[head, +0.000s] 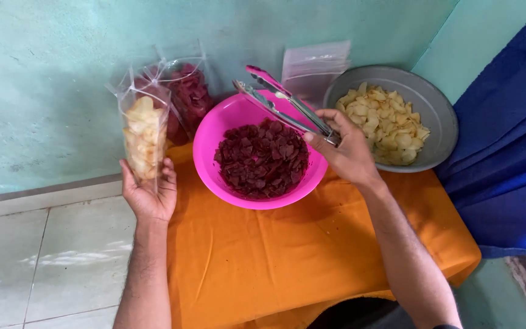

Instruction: Using tongs to transfer chips from a large bowl into individual plastic bags for packaging.

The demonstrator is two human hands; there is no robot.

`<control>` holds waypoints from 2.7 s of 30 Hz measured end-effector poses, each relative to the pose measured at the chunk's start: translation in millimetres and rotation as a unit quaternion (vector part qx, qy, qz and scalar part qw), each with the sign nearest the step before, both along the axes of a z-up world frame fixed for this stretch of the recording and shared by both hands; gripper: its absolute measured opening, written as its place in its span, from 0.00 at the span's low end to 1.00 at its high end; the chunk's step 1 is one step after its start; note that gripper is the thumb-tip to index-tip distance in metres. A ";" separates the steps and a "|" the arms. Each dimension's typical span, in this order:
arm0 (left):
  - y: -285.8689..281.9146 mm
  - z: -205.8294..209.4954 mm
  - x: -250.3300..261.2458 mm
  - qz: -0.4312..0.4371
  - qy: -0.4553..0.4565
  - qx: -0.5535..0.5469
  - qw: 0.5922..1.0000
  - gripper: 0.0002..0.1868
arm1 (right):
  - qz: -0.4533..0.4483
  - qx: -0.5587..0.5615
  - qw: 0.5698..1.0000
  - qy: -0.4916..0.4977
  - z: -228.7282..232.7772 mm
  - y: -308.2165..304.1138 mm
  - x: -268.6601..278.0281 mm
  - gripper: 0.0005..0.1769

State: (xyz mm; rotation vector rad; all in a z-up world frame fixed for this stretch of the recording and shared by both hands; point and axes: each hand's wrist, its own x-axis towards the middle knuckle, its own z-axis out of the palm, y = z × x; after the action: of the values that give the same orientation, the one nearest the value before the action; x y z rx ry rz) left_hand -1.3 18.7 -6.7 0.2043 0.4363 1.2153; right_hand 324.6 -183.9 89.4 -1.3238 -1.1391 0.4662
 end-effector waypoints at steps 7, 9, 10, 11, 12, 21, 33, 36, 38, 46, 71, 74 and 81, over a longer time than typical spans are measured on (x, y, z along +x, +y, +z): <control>-6.5 6.5 3.4 0.007 0.069 0.012 0.998 0.39 | -0.111 -0.030 0.980 -0.163 -9.2 -0.4 -9.3 0.31; 6.2 -17.6 -3.6 -0.016 0.037 0.073 0.997 0.35 | -0.119 -0.013 0.981 -0.151 -5.6 -1.7 -14.0 0.29; 4.3 -17.1 -2.3 -0.020 0.037 0.072 0.996 0.35 | -0.123 -0.014 0.981 -0.150 -6.5 -3.7 -10.3 0.29; 3.3 -16.0 -1.1 -0.022 0.052 0.076 0.996 0.33 | -0.140 -0.001 0.979 -0.151 -7.2 -4.7 -6.5 0.29; 2.6 -14.9 -0.4 -0.023 0.068 0.079 0.994 0.31 | -0.157 0.011 0.976 -0.152 -7.9 -5.6 -3.1 0.28; -20.6 24.1 9.8 -0.005 0.121 0.026 0.992 0.35 | -0.356 -0.175 0.855 -0.335 2.9 -98.0 109.5 0.23; -23.3 21.2 8.9 -0.032 0.123 0.073 0.989 0.41 | -0.393 -0.311 0.651 -0.570 -13.2 -101.0 124.4 0.12; -24.1 22.0 9.1 -0.030 0.126 0.075 0.989 0.44 | -0.421 -0.259 0.637 -0.591 -24.9 -96.4 132.1 0.12; -22.3 20.8 9.1 -0.028 0.131 0.071 0.988 0.45 | -0.406 -0.249 0.714 -0.513 -18.0 -97.8 127.7 0.17; -17.9 12.3 9.4 -0.038 0.130 0.096 0.986 0.41 | -0.196 -0.204 0.958 0.036 24.2 -93.1 92.4 0.17; -18.3 18.8 17.1 -0.053 0.113 0.063 0.990 0.27 | 0.009 -0.142 0.986 -0.089 93.9 -37.9 -29.9 0.15; -18.8 16.6 16.8 -0.058 0.114 0.064 0.990 0.27 | 0.010 -0.149 0.982 -0.114 105.0 -38.0 -35.5 0.16; -16.3 8.1 13.9 -0.059 0.102 0.065 0.991 0.28 | 0.026 -0.105 0.992 -0.058 88.7 -37.2 -27.2 0.15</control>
State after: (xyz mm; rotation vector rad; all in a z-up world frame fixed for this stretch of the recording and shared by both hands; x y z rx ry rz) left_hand 12.6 2.4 1.5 0.4631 0.5154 1.1104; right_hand 297.4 -221.1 178.1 -1.5220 -1.2505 0.5652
